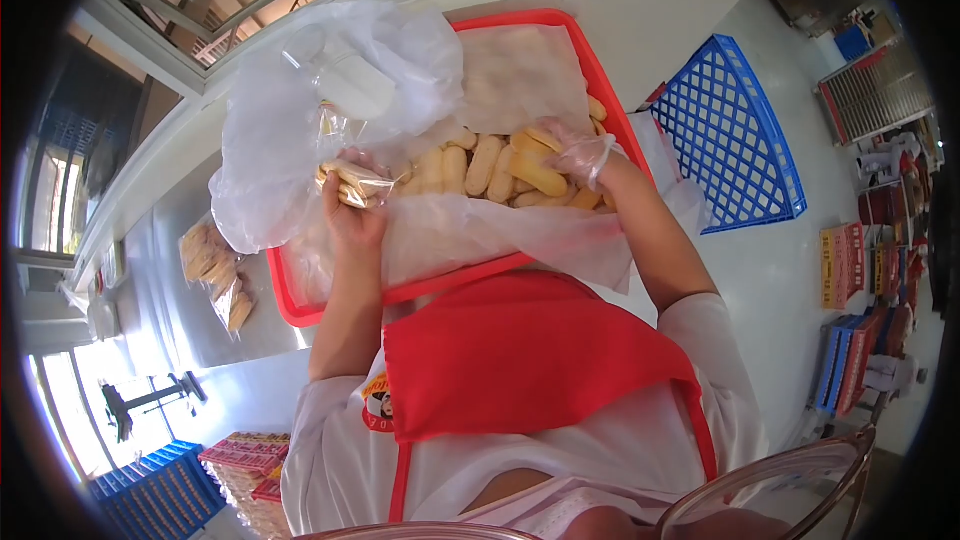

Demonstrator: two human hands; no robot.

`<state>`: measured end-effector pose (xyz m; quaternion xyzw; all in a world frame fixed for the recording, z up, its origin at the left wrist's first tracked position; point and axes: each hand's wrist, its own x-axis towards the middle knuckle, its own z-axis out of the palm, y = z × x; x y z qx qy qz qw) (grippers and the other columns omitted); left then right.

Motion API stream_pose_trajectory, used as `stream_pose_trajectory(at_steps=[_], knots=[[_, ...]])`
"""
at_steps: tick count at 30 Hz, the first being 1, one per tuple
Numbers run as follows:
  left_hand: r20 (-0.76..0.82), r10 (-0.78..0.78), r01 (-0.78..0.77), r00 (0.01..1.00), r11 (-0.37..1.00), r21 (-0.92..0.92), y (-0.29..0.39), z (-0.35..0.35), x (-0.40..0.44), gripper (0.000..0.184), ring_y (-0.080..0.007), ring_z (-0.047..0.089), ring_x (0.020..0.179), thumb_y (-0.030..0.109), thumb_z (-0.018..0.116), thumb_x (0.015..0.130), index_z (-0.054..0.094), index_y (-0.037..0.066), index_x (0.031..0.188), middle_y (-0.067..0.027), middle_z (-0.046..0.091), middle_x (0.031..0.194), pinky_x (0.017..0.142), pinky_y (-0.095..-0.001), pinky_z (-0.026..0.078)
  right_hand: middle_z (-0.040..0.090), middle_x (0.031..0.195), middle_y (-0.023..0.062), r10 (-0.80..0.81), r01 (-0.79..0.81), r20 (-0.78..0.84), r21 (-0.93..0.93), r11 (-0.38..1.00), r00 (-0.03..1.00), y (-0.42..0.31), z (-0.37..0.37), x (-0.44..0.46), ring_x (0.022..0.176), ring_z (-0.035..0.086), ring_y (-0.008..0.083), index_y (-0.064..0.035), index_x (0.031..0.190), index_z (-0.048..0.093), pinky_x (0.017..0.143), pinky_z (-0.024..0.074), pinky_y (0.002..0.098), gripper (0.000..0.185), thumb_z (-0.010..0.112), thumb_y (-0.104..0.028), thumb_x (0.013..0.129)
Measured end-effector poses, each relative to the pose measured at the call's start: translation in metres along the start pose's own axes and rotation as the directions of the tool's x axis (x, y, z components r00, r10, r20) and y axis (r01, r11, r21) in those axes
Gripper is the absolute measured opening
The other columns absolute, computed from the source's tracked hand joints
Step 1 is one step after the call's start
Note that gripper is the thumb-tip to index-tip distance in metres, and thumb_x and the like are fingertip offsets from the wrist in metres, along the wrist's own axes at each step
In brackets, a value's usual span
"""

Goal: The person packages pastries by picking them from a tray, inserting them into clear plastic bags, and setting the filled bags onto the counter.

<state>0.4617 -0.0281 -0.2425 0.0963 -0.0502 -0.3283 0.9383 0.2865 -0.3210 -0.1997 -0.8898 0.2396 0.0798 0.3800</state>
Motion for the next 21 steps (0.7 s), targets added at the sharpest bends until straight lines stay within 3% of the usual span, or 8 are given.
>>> stream_pose_trajectory(at_steps=[2,4,6,8,11,14,17,21], knots=[[0.010,-0.001,0.001,1.000,1.000,0.002,0.000,0.001,-0.001,0.034,-0.0236,0.051,0.104,0.019,0.056,0.081,0.049,0.009,0.112,-0.0062,0.054,0.108,0.089,-0.0427,0.041,0.055,0.110,0.0165,-0.101,0.104,-0.055,0.071,0.992,0.993,0.020,0.019,0.011,0.100,0.054,0.0310,-0.0126,0.126,0.037,0.086,0.0415,0.0349,0.051,0.055,-0.014,0.078],[0.004,-0.008,0.008,1.000,1.000,-0.016,0.001,0.002,-0.002,0.035,-0.0235,0.051,0.103,0.018,0.056,0.080,0.048,0.009,0.113,-0.0061,0.053,0.108,0.090,-0.0424,0.041,0.053,0.112,0.0175,-0.314,0.302,-0.083,-0.134,0.944,0.946,0.014,0.022,0.018,0.102,0.052,0.0317,-0.0135,0.126,0.037,0.087,0.0407,0.0355,0.053,0.056,-0.013,0.077],[0.011,-0.039,0.040,0.999,0.998,-0.050,0.001,0.001,-0.003,0.036,-0.0237,0.050,0.104,0.018,0.056,0.080,0.048,0.009,0.114,-0.0065,0.053,0.109,0.090,-0.0422,0.040,0.050,0.115,0.0180,-0.358,0.333,-0.026,-0.311,0.890,0.933,0.008,0.022,0.017,0.104,0.050,0.0323,-0.0134,0.126,0.037,0.087,0.0402,0.0365,0.053,0.057,-0.013,0.077],[0.010,-0.045,0.045,0.999,0.997,-0.066,0.003,-0.001,0.000,0.036,-0.0239,0.050,0.105,0.018,0.056,0.080,0.047,0.009,0.114,-0.0067,0.053,0.110,0.091,-0.0422,0.040,0.047,0.119,0.0180,-0.218,0.227,0.075,-0.470,0.853,0.973,0.001,0.017,0.013,0.106,0.048,0.0326,-0.0125,0.125,0.039,0.087,0.0401,0.0378,0.052,0.058,-0.013,0.076],[-0.025,-0.022,0.021,0.999,0.997,-0.070,0.003,-0.003,-0.004,0.035,-0.0242,0.050,0.106,0.018,0.056,0.080,0.048,0.009,0.113,-0.0071,0.053,0.111,0.092,-0.0423,0.039,0.048,0.117,0.0178,-0.408,0.337,-0.126,-0.376,0.863,0.904,0.000,0.012,-0.003,0.104,0.049,0.0335,-0.0113,0.124,0.040,0.086,0.0410,0.0388,0.051,0.057,-0.013,0.077],[-0.026,-0.026,0.024,0.999,0.996,-0.086,0.003,0.003,-0.004,0.035,-0.0244,0.051,0.105,0.017,0.058,0.080,0.050,0.009,0.112,-0.0073,0.054,0.111,0.092,-0.0421,0.040,0.050,0.116,0.0180,-0.573,0.555,0.102,-0.428,0.713,0.813,0.013,0.019,0.000,0.106,0.048,0.0333,-0.0093,0.124,0.040,0.087,0.0405,0.0380,0.051,0.060,-0.017,0.077],[-0.016,-0.016,0.015,1.000,0.995,-0.097,0.002,0.004,-0.003,0.035,-0.0243,0.051,0.104,0.016,0.059,0.079,0.051,0.009,0.112,-0.0073,0.055,0.110,0.092,-0.0416,0.040,0.049,0.117,0.0185,-0.477,0.505,0.169,-0.347,0.791,0.863,0.000,0.022,-0.020,0.108,0.047,0.0330,-0.0079,0.123,0.040,0.089,0.0399,0.0366,0.053,0.062,-0.022,0.077],[-0.008,-0.015,0.014,1.000,0.998,-0.060,0.003,0.003,-0.004,0.035,-0.0244,0.052,0.104,0.015,0.060,0.079,0.051,0.009,0.112,-0.0072,0.056,0.109,0.092,-0.0412,0.041,0.048,0.119,0.0183,-0.494,0.530,0.211,-0.178,0.829,0.844,-0.005,0.013,-0.024,0.109,0.047,0.0326,-0.0070,0.122,0.042,0.091,0.0388,0.0353,0.054,0.063,-0.028,0.077]])
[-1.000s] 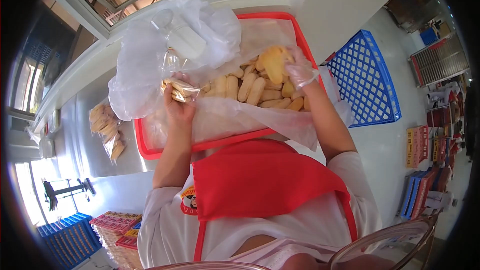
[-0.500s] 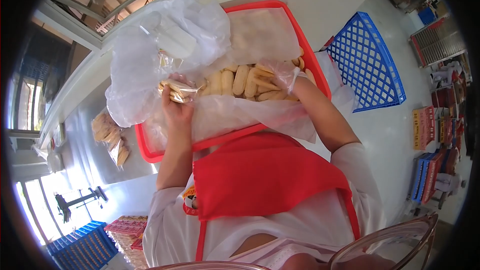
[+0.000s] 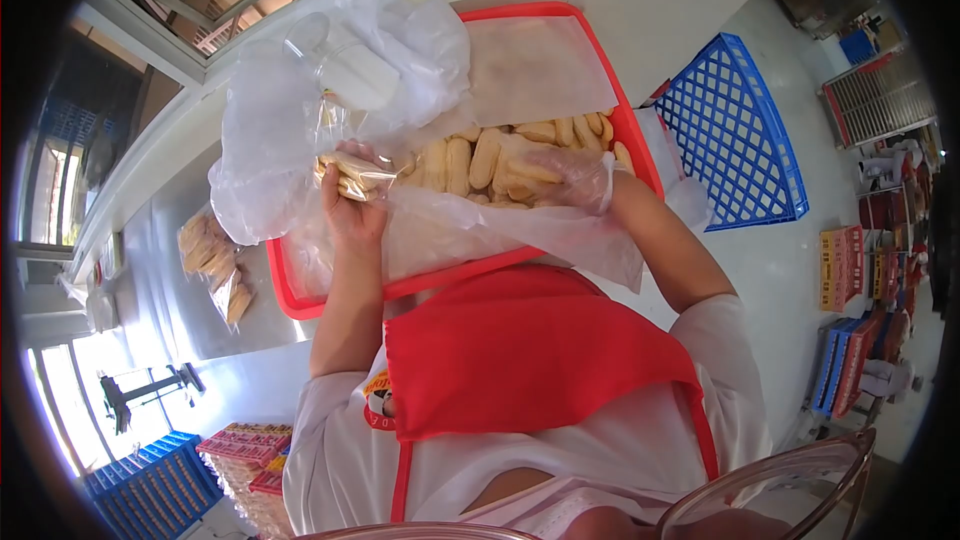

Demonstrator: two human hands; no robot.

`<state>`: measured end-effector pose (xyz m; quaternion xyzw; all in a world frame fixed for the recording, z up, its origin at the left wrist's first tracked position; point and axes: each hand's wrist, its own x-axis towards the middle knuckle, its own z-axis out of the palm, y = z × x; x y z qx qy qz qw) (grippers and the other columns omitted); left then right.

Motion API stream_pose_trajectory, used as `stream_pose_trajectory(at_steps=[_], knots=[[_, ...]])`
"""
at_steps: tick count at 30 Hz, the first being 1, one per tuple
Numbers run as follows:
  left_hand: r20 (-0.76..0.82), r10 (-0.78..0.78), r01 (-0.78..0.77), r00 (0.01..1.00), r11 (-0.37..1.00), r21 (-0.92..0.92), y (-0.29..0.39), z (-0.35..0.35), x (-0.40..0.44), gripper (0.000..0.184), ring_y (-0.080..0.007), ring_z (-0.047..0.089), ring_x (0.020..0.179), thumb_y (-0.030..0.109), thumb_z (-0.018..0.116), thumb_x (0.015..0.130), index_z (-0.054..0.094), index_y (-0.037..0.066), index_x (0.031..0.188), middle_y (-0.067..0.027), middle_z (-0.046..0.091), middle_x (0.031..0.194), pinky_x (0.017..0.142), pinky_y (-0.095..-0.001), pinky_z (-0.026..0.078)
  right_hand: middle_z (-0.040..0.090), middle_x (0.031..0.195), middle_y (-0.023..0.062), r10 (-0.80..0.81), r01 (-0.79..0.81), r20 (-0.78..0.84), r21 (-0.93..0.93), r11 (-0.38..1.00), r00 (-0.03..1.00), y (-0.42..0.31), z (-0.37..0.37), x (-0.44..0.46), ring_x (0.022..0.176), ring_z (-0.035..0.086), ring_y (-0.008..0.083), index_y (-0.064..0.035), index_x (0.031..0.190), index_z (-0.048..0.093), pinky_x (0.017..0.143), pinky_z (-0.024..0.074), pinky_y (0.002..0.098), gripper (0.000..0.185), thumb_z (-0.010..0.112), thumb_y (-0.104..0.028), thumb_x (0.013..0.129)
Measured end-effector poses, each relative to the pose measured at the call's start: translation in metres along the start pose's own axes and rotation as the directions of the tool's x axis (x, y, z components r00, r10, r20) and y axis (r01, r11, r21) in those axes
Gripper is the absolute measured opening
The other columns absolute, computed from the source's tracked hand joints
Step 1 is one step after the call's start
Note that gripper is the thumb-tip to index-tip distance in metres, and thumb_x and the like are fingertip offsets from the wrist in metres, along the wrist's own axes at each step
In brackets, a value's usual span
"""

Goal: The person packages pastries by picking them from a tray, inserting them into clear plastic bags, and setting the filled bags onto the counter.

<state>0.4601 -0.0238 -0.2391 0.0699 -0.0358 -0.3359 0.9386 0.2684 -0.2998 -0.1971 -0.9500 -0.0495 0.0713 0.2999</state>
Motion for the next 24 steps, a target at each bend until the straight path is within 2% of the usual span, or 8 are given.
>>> stream_pose_trajectory(at_steps=[5,7,9,11,14,17,20,24], knots=[[0.030,-0.009,0.009,1.000,1.000,-0.004,0.000,0.001,0.001,0.034,-0.0248,0.051,0.104,0.015,0.059,0.079,0.051,0.008,0.111,-0.0067,0.055,0.108,0.091,-0.0414,0.041,0.050,0.117,0.0169,0.041,-0.040,0.022,-0.034,0.999,0.999,-0.010,-0.008,0.003,0.107,0.049,0.0325,-0.0069,0.120,0.044,0.090,0.0395,0.0346,0.052,0.062,-0.031,0.078],[0.025,0.001,-0.001,1.000,1.000,0.019,0.000,0.000,0.001,0.034,-0.0250,0.051,0.104,0.015,0.059,0.079,0.051,0.008,0.111,-0.0066,0.054,0.108,0.091,-0.0417,0.041,0.050,0.117,0.0163,-0.042,0.021,-0.120,-0.169,0.985,0.992,0.004,-0.002,-0.005,0.107,0.049,0.0322,-0.0072,0.119,0.045,0.090,0.0395,0.0343,0.051,0.063,-0.031,0.077],[0.059,-0.018,0.017,0.998,1.000,0.025,0.001,-0.002,0.002,0.033,-0.0250,0.051,0.104,0.016,0.059,0.079,0.051,0.008,0.110,-0.0067,0.054,0.109,0.090,-0.0420,0.041,0.050,0.118,0.0156,0.102,-0.119,-0.143,-0.121,0.986,0.985,0.014,0.000,-0.005,0.107,0.049,0.0318,-0.0078,0.119,0.045,0.090,0.0392,0.0342,0.052,0.063,-0.032,0.077],[0.068,-0.018,0.015,0.998,0.999,0.037,0.002,-0.004,0.002,0.034,-0.0250,0.051,0.104,0.017,0.059,0.080,0.050,0.008,0.111,-0.0067,0.054,0.109,0.089,-0.0423,0.042,0.050,0.119,0.0150,0.457,-0.456,0.004,0.086,0.886,0.889,0.016,0.000,0.000,0.108,0.048,0.0314,-0.0085,0.119,0.045,0.090,0.0385,0.0343,0.053,0.064,-0.032,0.076],[0.041,0.006,-0.008,0.999,0.999,0.048,0.000,-0.004,0.003,0.036,-0.0252,0.051,0.104,0.021,0.057,0.081,0.047,0.008,0.113,-0.0064,0.055,0.108,0.087,-0.0432,0.042,0.050,0.120,0.0141,0.353,-0.348,0.107,-0.064,0.935,0.930,-0.054,-0.045,-0.011,0.108,0.049,0.0309,-0.0094,0.120,0.045,0.090,0.0387,0.0331,0.055,0.066,-0.031,0.074],[0.012,0.024,-0.024,1.000,0.999,0.036,-0.001,-0.002,0.001,0.037,-0.0255,0.051,0.104,0.021,0.057,0.081,0.047,0.008,0.114,-0.0066,0.055,0.109,0.087,-0.0444,0.042,0.049,0.121,0.0128,0.153,-0.152,-0.003,-0.130,0.980,0.988,0.017,-0.003,-0.018,0.109,0.049,0.0302,-0.0092,0.121,0.045,0.090,0.0386,0.0325,0.056,0.067,-0.029,0.073],[0.017,0.021,-0.022,1.000,0.998,0.053,-0.002,0.000,0.001,0.037,-0.0253,0.052,0.104,0.020,0.059,0.080,0.048,0.009,0.114,-0.0065,0.055,0.109,0.088,-0.0438,0.042,0.049,0.122,0.0121,0.370,-0.371,0.032,0.140,0.918,0.928,-0.041,-0.038,-0.015,0.108,0.049,0.0293,-0.0092,0.120,0.045,0.091,0.0386,0.0324,0.055,0.067,-0.027,0.074],[0.005,-0.008,0.007,1.000,0.998,0.059,-0.001,0.000,0.000,0.035,-0.0245,0.052,0.103,0.017,0.060,0.079,0.050,0.010,0.111,-0.0056,0.055,0.108,0.090,-0.0426,0.041,0.051,0.118,0.0120,0.235,-0.235,-0.006,-0.020,0.972,0.972,0.009,-0.008,-0.027,0.107,0.050,0.0287,-0.0087,0.119,0.046,0.091,0.0384,0.0332,0.052,0.067,-0.025,0.074]])
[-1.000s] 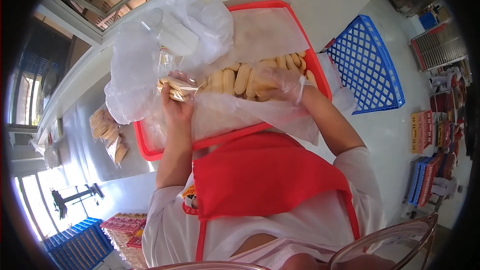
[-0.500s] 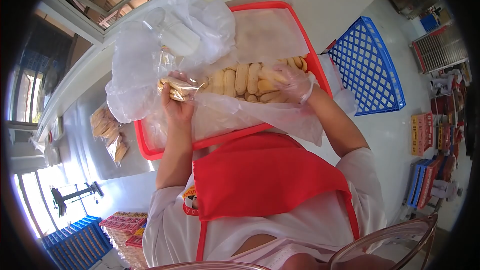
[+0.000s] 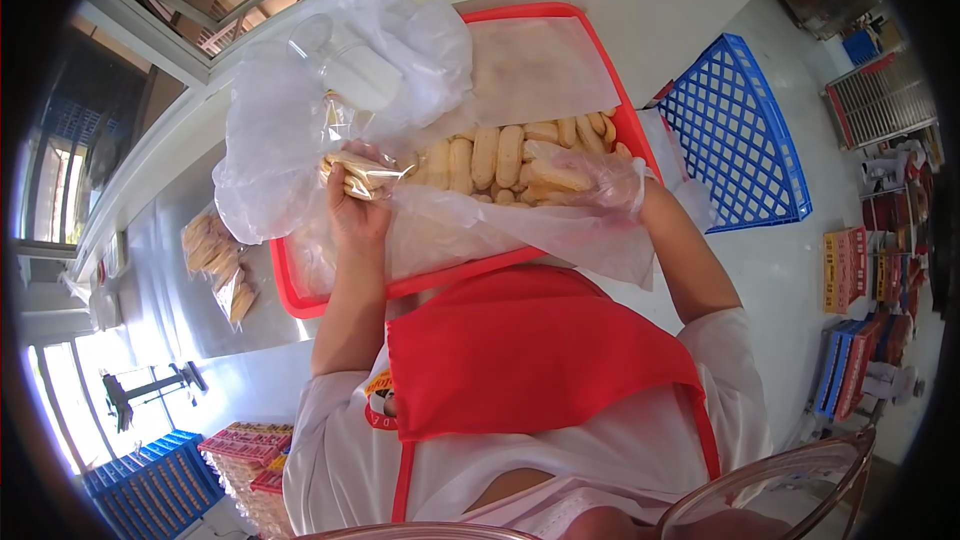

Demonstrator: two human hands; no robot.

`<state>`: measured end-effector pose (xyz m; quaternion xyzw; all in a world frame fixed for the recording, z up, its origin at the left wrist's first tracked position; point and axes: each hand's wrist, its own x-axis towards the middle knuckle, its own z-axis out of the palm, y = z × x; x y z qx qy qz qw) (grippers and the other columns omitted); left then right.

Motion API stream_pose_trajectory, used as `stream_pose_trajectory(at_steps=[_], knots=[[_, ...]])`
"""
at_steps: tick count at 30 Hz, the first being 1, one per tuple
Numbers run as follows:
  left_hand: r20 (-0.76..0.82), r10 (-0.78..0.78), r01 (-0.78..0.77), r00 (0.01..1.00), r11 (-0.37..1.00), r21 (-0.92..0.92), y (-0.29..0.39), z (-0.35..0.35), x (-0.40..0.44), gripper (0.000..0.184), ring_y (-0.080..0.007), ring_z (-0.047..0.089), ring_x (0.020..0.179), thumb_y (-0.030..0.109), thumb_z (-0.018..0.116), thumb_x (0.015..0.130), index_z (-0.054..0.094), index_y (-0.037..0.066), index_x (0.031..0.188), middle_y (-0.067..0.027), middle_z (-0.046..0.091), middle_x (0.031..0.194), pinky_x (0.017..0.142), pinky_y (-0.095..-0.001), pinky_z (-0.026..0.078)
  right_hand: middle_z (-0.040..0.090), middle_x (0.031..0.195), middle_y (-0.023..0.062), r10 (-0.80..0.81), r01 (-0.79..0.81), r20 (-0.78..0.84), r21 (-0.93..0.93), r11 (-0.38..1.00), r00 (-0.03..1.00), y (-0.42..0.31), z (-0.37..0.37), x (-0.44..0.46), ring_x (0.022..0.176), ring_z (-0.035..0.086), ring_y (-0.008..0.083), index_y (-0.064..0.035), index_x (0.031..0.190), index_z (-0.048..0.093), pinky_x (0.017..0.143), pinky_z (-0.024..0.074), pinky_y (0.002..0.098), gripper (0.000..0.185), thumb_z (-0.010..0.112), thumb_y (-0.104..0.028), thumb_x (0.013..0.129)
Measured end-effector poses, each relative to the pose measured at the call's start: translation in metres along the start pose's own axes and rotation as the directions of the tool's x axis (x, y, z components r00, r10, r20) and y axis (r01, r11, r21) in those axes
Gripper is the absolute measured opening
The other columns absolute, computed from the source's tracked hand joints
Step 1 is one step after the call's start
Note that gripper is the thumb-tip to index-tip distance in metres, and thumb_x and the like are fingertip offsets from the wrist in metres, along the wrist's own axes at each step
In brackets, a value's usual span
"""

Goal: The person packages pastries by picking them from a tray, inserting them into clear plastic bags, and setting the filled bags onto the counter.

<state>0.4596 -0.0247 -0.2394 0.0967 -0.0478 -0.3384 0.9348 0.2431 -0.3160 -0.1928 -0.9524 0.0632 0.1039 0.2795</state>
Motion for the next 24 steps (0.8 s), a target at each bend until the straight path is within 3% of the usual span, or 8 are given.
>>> stream_pose_trajectory(at_steps=[2,5,8,11,14,17,20,24], knots=[[-0.005,-0.005,0.005,1.000,1.000,-0.028,0.000,0.000,0.000,0.034,-0.0243,0.052,0.103,0.017,0.060,0.079,0.051,0.010,0.111,-0.0056,0.055,0.108,0.091,-0.0425,0.040,0.053,0.115,0.0120,0.089,-0.092,0.037,0.092,0.992,0.995,-0.004,-0.001,-0.004,0.105,0.051,0.0283,-0.0084,0.118,0.046,0.090,0.0388,0.0334,0.052,0.067,-0.026,0.074],[-0.023,0.002,-0.003,1.000,0.998,-0.059,-0.002,0.001,0.001,0.033,-0.0241,0.052,0.103,0.016,0.060,0.078,0.051,0.010,0.110,-0.0055,0.055,0.107,0.091,-0.0423,0.040,0.054,0.114,0.0119,-0.002,0.013,-0.127,0.090,0.996,0.992,0.017,0.008,-0.008,0.100,0.053,0.0278,-0.0093,0.120,0.044,0.085,0.0414,0.0334,0.055,0.064,-0.035,0.076],[-0.026,0.008,-0.009,1.000,0.999,-0.049,-0.003,0.004,0.000,0.033,-0.0240,0.051,0.103,0.016,0.061,0.078,0.052,0.010,0.109,-0.0055,0.056,0.107,0.092,-0.0418,0.040,0.055,0.113,0.0120,-0.055,0.059,-0.034,0.141,0.988,0.998,0.008,0.004,-0.016,0.099,0.054,0.0270,-0.0079,0.120,0.045,0.085,0.0425,0.0330,0.053,0.063,-0.034,0.077],[-0.021,0.007,-0.008,1.000,0.999,-0.046,-0.003,0.004,0.001,0.033,-0.0240,0.051,0.104,0.016,0.060,0.078,0.051,0.010,0.110,-0.0055,0.056,0.107,0.092,-0.0413,0.040,0.057,0.109,0.0113,-0.020,0.025,-0.123,0.040,0.999,0.992,0.016,0.018,-0.006,0.099,0.055,0.0243,-0.0079,0.119,0.046,0.085,0.0422,0.0300,0.052,0.065,-0.029,0.077],[-0.015,0.003,-0.004,1.000,0.999,-0.044,-0.003,0.002,0.001,0.033,-0.0240,0.051,0.104,0.017,0.060,0.079,0.051,0.010,0.110,-0.0056,0.056,0.107,0.092,-0.0414,0.040,0.057,0.104,0.0096,-0.008,0.041,-0.189,0.172,0.984,0.982,0.018,0.020,-0.004,0.094,0.055,0.0228,-0.0071,0.114,0.048,0.084,0.0421,0.0272,0.046,0.067,-0.025,0.076],[-0.004,0.003,-0.003,1.000,0.999,-0.043,-0.002,0.001,0.000,0.033,-0.0246,0.051,0.104,0.017,0.059,0.079,0.051,0.009,0.110,-0.0061,0.056,0.108,0.093,-0.0414,0.040,0.057,0.095,0.0108,-0.104,0.144,-0.212,0.185,0.972,0.972,0.026,0.020,-0.009,0.087,0.055,0.0220,-0.0063,0.108,0.047,0.079,0.0433,0.0281,0.044,0.068,-0.025,0.075],[0.021,-0.013,0.014,1.000,0.999,-0.048,-0.002,-0.002,0.001,0.033,-0.0258,0.051,0.105,0.017,0.058,0.080,0.052,0.008,0.111,-0.0072,0.057,0.109,0.094,-0.0413,0.040,0.055,0.089,0.0109,-0.061,0.127,-0.181,0.378,0.917,0.982,0.033,0.026,-0.016,0.083,0.053,0.0203,-0.0063,0.102,0.045,0.075,0.0437,0.0300,0.042,0.069,-0.026,0.075],[-0.003,-0.003,0.003,1.000,1.000,-0.006,-0.003,-0.002,0.001,0.034,-0.0248,0.051,0.104,0.018,0.059,0.080,0.051,0.009,0.112,-0.0061,0.056,0.108,0.093,-0.0420,0.040,0.054,0.089,0.0104,-0.048,0.083,-0.180,0.193,0.978,0.982,0.032,0.024,-0.017,0.083,0.052,0.0196,-0.0053,0.096,0.044,0.070,0.0433,0.0313,0.043,0.072,-0.026,0.072]])
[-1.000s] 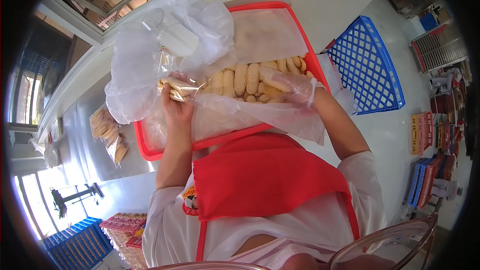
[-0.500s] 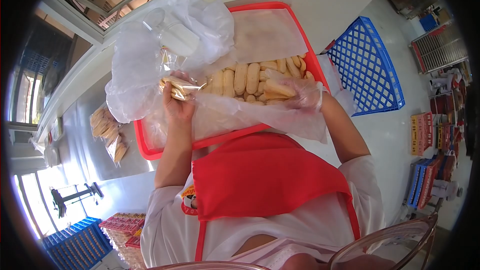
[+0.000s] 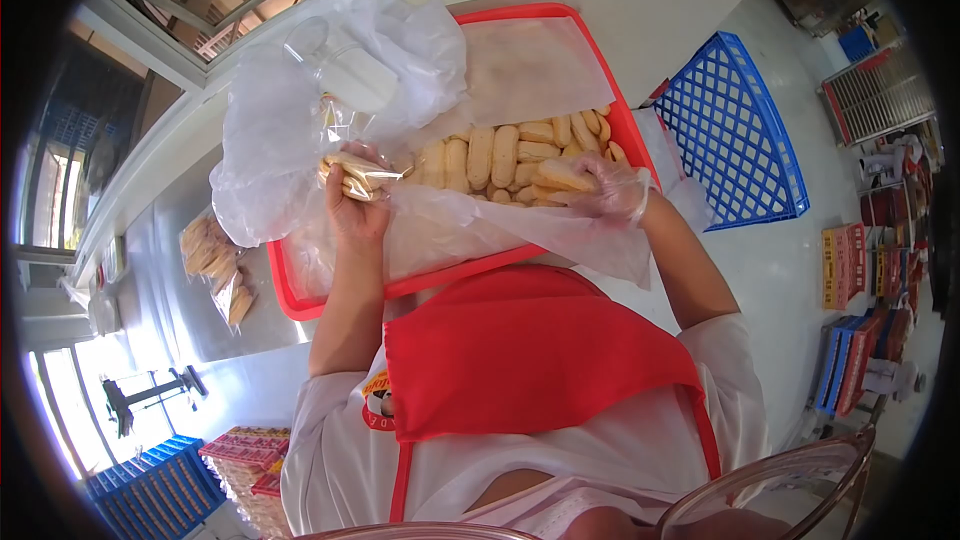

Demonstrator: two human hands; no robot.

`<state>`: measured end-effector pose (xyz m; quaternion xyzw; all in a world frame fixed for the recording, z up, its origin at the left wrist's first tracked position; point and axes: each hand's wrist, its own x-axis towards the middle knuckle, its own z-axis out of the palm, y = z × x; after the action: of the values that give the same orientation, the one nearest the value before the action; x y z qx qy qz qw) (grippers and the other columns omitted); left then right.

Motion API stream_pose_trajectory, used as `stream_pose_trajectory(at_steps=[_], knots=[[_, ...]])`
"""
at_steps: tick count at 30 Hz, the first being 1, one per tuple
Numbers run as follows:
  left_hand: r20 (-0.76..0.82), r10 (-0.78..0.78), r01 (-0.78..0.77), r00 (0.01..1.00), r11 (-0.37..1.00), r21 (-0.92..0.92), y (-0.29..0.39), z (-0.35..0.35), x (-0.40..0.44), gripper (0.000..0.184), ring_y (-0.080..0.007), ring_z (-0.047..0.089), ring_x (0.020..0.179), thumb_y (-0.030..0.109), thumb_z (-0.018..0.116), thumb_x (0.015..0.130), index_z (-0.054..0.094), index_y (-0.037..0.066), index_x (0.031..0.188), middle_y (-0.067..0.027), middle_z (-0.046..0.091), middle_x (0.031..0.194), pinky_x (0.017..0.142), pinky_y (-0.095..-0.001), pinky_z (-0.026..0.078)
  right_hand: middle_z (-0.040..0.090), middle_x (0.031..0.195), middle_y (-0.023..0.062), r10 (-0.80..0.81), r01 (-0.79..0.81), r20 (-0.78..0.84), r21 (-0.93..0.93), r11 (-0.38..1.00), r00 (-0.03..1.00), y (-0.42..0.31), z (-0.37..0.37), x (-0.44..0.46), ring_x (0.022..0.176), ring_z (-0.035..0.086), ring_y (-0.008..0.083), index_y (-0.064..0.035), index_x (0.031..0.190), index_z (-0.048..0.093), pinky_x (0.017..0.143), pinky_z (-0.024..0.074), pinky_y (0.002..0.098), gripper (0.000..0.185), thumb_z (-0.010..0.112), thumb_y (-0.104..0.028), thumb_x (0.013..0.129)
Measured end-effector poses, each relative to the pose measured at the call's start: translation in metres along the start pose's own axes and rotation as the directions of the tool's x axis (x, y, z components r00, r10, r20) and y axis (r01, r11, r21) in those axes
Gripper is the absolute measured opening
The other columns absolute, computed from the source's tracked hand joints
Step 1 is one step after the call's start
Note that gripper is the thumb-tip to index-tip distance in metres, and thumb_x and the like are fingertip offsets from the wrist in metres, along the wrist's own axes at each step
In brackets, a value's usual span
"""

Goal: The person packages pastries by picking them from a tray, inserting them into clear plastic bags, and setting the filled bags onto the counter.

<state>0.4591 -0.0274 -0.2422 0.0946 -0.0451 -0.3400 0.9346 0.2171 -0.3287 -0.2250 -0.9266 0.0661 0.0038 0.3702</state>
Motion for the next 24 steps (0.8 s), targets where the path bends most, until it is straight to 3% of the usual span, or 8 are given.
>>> stream_pose_trajectory(at_steps=[2,5,11,14,17,20,22,24], knots=[[-0.020,0.008,-0.008,1.000,1.000,0.008,0.000,0.002,0.000,0.034,-0.0242,0.051,0.104,0.018,0.060,0.080,0.050,0.010,0.111,-0.0053,0.056,0.107,0.092,-0.0419,0.040,0.053,0.090,0.0098,0.088,-0.089,-0.014,-0.031,0.996,0.996,-0.006,0.002,0.002,0.081,0.052,0.0206,-0.0049,0.092,0.043,0.069,0.0430,0.0312,0.042,0.072,-0.026,0.070],[-0.005,0.007,-0.007,1.000,1.000,-0.005,0.001,0.003,-0.001,0.034,-0.0242,0.052,0.104,0.018,0.060,0.079,0.050,0.010,0.111,-0.0049,0.056,0.107,0.091,-0.0420,0.040,0.049,0.087,0.0071,-0.014,0.014,0.009,-0.059,0.998,1.000,0.009,0.006,-0.001,0.080,0.049,0.0240,-0.0073,0.092,0.042,0.073,0.0409,0.0307,0.045,0.077,-0.012,0.064],[-0.011,0.002,-0.002,1.000,1.000,0.021,0.000,0.002,-0.001,0.033,-0.0240,0.052,0.105,0.020,0.060,0.079,0.050,0.011,0.110,-0.0041,0.056,0.106,0.091,-0.0441,0.039,0.050,0.090,0.0092,-0.093,0.095,-0.032,0.084,0.992,0.995,-0.001,0.005,-0.007,0.085,0.051,0.0231,-0.0072,0.094,0.043,0.075,0.0431,0.0290,0.045,0.076,-0.006,0.063],[-0.029,0.018,-0.017,0.999,0.999,0.029,0.000,0.001,-0.001,0.034,-0.0240,0.052,0.105,0.020,0.061,0.079,0.050,0.011,0.110,-0.0039,0.056,0.106,0.090,-0.0450,0.039,0.054,0.096,0.0113,-0.166,0.146,0.098,0.191,0.971,0.981,0.015,0.012,-0.007,0.090,0.055,0.0247,-0.0063,0.106,0.045,0.075,0.0456,0.0328,0.048,0.072,-0.012,0.067],[-0.035,0.032,-0.031,0.999,0.999,0.030,-0.002,0.002,-0.001,0.035,-0.0241,0.052,0.104,0.020,0.060,0.079,0.050,0.011,0.111,-0.0040,0.056,0.107,0.090,-0.0449,0.040,0.055,0.101,0.0102,0.096,-0.102,0.267,0.009,0.995,0.959,-0.027,-0.013,-0.008,0.088,0.056,0.0232,-0.0065,0.111,0.043,0.075,0.0465,0.0317,0.051,0.070,-0.008,0.068],[-0.026,0.030,-0.030,0.999,1.000,-0.006,-0.006,0.006,-0.003,0.036,-0.0244,0.051,0.104,0.020,0.060,0.079,0.049,0.011,0.112,-0.0042,0.056,0.107,0.089,-0.0447,0.040,0.054,0.101,0.0091,0.268,-0.313,0.252,0.157,0.937,0.930,-0.027,-0.006,-0.006,0.081,0.057,0.0185,-0.0076,0.112,0.041,0.072,0.0472,0.0297,0.050,0.069,-0.007,0.070],[-0.031,0.025,-0.027,0.999,0.997,-0.072,-0.009,0.009,-0.004,0.036,-0.0246,0.051,0.104,0.021,0.060,0.080,0.048,0.011,0.113,-0.0042,0.056,0.107,0.089,-0.0444,0.040,0.054,0.100,0.0086,0.167,-0.151,-0.050,0.229,0.962,0.985,-0.025,0.003,-0.005,0.079,0.056,0.0146,-0.0079,0.111,0.042,0.069,0.0472,0.0282,0.049,0.070,-0.009,0.071],[0.050,0.036,-0.034,0.998,0.998,-0.047,-0.014,0.014,-0.005,0.038,-0.0251,0.049,0.107,0.022,0.057,0.081,0.048,0.009,0.115,-0.0051,0.055,0.111,0.091,-0.0444,0.039,0.053,0.100,0.0074,0.109,-0.010,-0.231,0.392,0.920,0.967,-0.029,0.006,-0.003,0.083,0.055,0.0126,-0.0080,0.108,0.043,0.070,0.0463,0.0264,0.044,0.069,-0.007,0.073]])
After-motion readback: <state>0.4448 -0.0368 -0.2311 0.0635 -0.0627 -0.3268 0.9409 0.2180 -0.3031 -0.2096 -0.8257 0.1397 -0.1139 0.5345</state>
